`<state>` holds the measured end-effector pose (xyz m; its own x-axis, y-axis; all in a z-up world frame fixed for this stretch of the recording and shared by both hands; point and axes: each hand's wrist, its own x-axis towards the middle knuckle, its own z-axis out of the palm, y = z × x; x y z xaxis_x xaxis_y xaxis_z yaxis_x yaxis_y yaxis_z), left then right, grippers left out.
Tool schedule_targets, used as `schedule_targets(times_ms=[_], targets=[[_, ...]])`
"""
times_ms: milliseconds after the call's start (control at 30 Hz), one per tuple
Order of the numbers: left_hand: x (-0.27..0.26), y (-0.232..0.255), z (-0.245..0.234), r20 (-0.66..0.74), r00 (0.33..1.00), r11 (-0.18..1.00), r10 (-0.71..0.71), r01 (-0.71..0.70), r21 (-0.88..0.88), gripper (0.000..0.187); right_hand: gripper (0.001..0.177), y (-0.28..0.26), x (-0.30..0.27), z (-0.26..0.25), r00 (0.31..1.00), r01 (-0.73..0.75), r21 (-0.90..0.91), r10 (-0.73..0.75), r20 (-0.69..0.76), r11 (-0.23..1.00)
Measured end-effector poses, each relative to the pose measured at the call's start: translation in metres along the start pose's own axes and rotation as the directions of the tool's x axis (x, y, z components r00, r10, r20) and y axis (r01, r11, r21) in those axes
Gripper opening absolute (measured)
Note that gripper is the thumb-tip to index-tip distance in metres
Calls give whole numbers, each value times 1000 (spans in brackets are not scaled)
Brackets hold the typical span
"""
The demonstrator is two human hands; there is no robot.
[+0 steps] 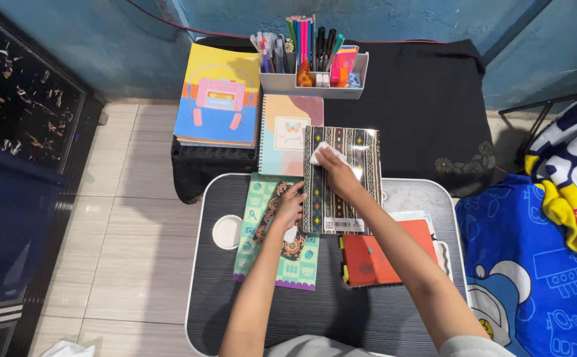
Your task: The person wipes the covers of several notebooks with a white tissue, one at a time, then stacks them on the left side of the table. The person handles a patterned notebook, a yellow and blue notebook, a black patterned notebook, and a white spiral notebook.
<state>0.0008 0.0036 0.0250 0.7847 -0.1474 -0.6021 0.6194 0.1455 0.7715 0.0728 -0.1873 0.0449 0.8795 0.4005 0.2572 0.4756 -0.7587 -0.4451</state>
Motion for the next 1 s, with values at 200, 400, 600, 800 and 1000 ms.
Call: schedule_targets(times_ms=[200, 400, 600, 800, 1000], targets=[[17, -16, -4, -24, 999, 995, 45, -43, 91, 54, 69, -1, 8, 5, 996, -84, -31, 84, 1, 996], [31, -30, -10, 43, 997, 995, 67, -64, -78, 54, 64, -19, -9, 15, 999, -35, -24, 35, 33, 999], [33, -34, -13, 58, 997, 987, 58, -49, -152, 54, 64, -39, -49, 4, 998, 52, -5, -52, 35, 999], [17, -21, -7, 67, 995, 991, 80, -72, -117, 54, 74, -31, -66, -12, 999, 0, 10, -1, 32, 1000], [15, -18, -5, 60, 996, 990, 69, -61, -125, 54, 78, -28, -50, -2, 997, -81, 20, 81, 0, 996]])
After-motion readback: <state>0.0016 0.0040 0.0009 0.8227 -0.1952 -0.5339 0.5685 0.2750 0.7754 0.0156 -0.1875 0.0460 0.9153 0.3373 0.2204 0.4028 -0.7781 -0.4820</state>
